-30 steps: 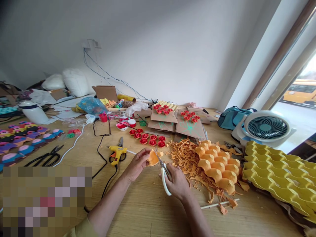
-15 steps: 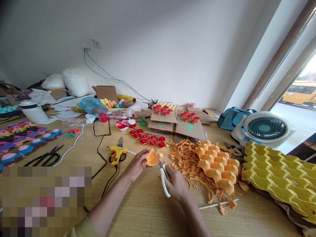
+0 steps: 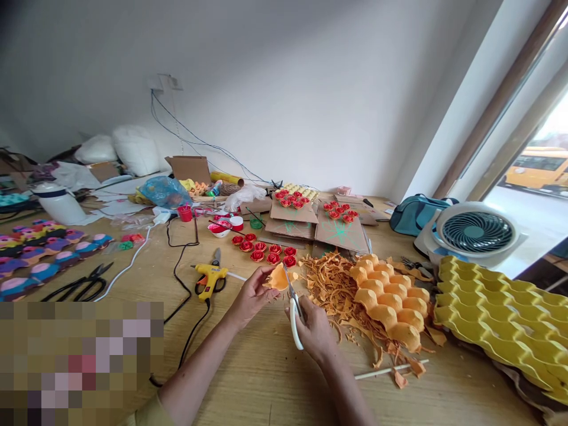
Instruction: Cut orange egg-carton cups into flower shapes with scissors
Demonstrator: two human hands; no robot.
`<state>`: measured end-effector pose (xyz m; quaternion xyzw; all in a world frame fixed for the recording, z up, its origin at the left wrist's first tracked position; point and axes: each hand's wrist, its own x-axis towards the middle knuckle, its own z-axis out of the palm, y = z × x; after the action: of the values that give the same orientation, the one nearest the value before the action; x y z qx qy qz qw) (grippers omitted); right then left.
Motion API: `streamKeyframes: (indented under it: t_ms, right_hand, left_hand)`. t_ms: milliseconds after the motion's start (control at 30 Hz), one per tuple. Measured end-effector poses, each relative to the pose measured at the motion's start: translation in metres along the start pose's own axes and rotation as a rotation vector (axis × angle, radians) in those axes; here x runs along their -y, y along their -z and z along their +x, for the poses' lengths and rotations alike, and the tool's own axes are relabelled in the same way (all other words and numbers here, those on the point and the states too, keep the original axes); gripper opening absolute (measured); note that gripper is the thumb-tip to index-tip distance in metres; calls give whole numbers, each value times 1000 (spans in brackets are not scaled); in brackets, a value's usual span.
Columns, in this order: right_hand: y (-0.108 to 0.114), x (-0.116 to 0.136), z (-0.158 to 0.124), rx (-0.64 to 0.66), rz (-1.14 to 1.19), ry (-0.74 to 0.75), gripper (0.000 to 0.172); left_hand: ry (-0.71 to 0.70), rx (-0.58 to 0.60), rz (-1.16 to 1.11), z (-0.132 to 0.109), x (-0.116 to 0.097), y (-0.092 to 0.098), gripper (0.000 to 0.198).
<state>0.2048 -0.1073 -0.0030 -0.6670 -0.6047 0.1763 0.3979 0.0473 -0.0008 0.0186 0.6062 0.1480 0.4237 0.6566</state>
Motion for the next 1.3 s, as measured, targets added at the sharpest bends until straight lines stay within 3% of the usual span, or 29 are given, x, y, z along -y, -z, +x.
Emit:
streamKeyframes:
  t_ms: [333,1000,1300]
  right_hand:
    - [0,-1,-1,31,37,2,31]
    - [-14,-2,-3,-8,299,-50,44]
    - [-10,14,-4,108,422,-33,49]
  left_hand:
    - [-11,70,51,-1,4,0,44]
    - [161,-104,-91,-5,0,-2,60]
    - [154,-128,-208,-4,3,-3,54]
